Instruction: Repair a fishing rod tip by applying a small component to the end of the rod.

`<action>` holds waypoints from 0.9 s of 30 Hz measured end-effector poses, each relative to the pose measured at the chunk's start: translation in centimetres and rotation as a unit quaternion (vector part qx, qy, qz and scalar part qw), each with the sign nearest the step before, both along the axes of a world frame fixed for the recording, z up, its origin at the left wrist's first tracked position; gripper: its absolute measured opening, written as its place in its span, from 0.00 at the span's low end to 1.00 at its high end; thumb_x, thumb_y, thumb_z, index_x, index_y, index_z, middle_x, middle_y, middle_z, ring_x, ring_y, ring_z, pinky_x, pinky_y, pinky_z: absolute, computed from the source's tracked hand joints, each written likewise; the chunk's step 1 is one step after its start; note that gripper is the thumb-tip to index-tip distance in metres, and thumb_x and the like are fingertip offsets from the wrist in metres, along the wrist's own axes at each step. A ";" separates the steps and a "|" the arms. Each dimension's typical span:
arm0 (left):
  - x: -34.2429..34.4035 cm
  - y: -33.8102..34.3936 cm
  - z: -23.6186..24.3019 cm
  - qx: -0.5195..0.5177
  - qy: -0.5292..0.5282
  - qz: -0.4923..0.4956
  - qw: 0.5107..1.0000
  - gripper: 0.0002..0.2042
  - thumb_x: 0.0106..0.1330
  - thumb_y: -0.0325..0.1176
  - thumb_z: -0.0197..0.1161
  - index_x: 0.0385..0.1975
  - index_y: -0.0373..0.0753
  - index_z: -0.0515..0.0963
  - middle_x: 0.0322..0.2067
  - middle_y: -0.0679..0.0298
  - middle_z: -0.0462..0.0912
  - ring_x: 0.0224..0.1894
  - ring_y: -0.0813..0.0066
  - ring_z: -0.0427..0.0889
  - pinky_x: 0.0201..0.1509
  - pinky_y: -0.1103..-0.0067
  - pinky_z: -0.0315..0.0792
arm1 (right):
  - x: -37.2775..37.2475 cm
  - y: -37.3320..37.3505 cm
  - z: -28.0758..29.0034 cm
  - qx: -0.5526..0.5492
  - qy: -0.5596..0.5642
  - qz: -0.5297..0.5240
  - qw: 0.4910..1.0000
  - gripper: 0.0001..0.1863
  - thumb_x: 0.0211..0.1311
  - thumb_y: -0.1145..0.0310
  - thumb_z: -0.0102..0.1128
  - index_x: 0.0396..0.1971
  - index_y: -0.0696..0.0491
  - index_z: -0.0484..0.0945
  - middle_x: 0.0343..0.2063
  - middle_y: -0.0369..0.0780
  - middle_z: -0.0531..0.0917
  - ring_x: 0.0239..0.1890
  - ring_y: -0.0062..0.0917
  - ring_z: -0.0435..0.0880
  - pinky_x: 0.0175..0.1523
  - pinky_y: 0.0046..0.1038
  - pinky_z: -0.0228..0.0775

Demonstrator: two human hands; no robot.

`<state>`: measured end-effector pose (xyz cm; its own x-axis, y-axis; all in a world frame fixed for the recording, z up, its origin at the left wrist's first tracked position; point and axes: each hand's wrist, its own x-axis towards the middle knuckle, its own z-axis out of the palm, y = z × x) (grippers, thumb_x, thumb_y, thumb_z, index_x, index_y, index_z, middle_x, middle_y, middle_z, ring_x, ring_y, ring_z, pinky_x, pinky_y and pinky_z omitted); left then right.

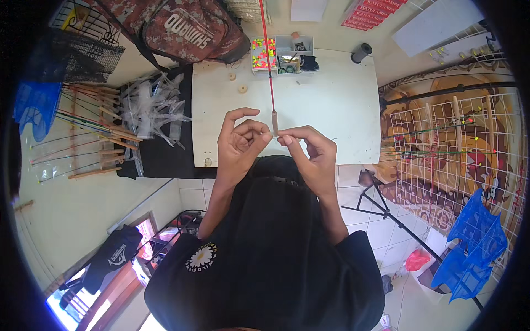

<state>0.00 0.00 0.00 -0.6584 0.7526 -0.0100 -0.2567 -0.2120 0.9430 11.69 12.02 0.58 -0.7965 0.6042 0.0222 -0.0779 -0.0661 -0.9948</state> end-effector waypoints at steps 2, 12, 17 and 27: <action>0.1 0.0 0.0 0.007 0.002 0.005 1.000 0.21 0.64 0.20 0.60 0.54 0.35 0.63 0.31 0.64 0.78 0.32 0.88 0.74 0.35 0.88 0.66 | -0.1 -0.1 0.2 0.028 0.008 -0.012 0.999 0.08 0.60 0.79 0.60 0.39 0.62 0.82 0.33 0.44 0.84 0.38 0.23 0.82 0.46 0.22 0.72; 0.0 0.3 0.3 0.014 -0.001 0.007 1.000 0.20 0.64 0.20 0.60 0.54 0.34 0.63 0.32 0.63 0.79 0.32 0.86 0.75 0.36 0.87 0.67 | -0.2 -0.3 0.4 0.108 -0.002 -0.025 0.994 0.08 0.56 0.82 0.61 0.36 0.62 0.83 0.31 0.43 0.85 0.35 0.23 0.83 0.41 0.21 0.73; 0.0 0.4 0.3 0.013 -0.010 -0.001 1.000 0.20 0.64 0.20 0.60 0.54 0.34 0.63 0.32 0.63 0.78 0.33 0.86 0.76 0.37 0.87 0.67 | -0.2 -0.2 0.8 0.192 0.021 -0.028 0.981 0.11 0.49 0.83 0.66 0.35 0.60 0.83 0.30 0.42 0.85 0.33 0.25 0.84 0.40 0.22 0.73; -0.1 0.1 0.3 0.009 -0.013 -0.013 1.000 0.20 0.64 0.19 0.59 0.54 0.33 0.63 0.33 0.60 0.78 0.37 0.83 0.78 0.42 0.86 0.70 | -0.5 -0.4 0.9 0.283 0.030 -0.043 0.958 0.13 0.45 0.83 0.69 0.35 0.60 0.83 0.29 0.42 0.84 0.32 0.27 0.84 0.37 0.24 0.74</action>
<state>-0.06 0.07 0.33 -0.6381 0.7698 -0.0140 -0.2870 -0.2209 0.9321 11.17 11.65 1.45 -0.7311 0.5453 0.4101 -0.1169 0.4920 -0.8627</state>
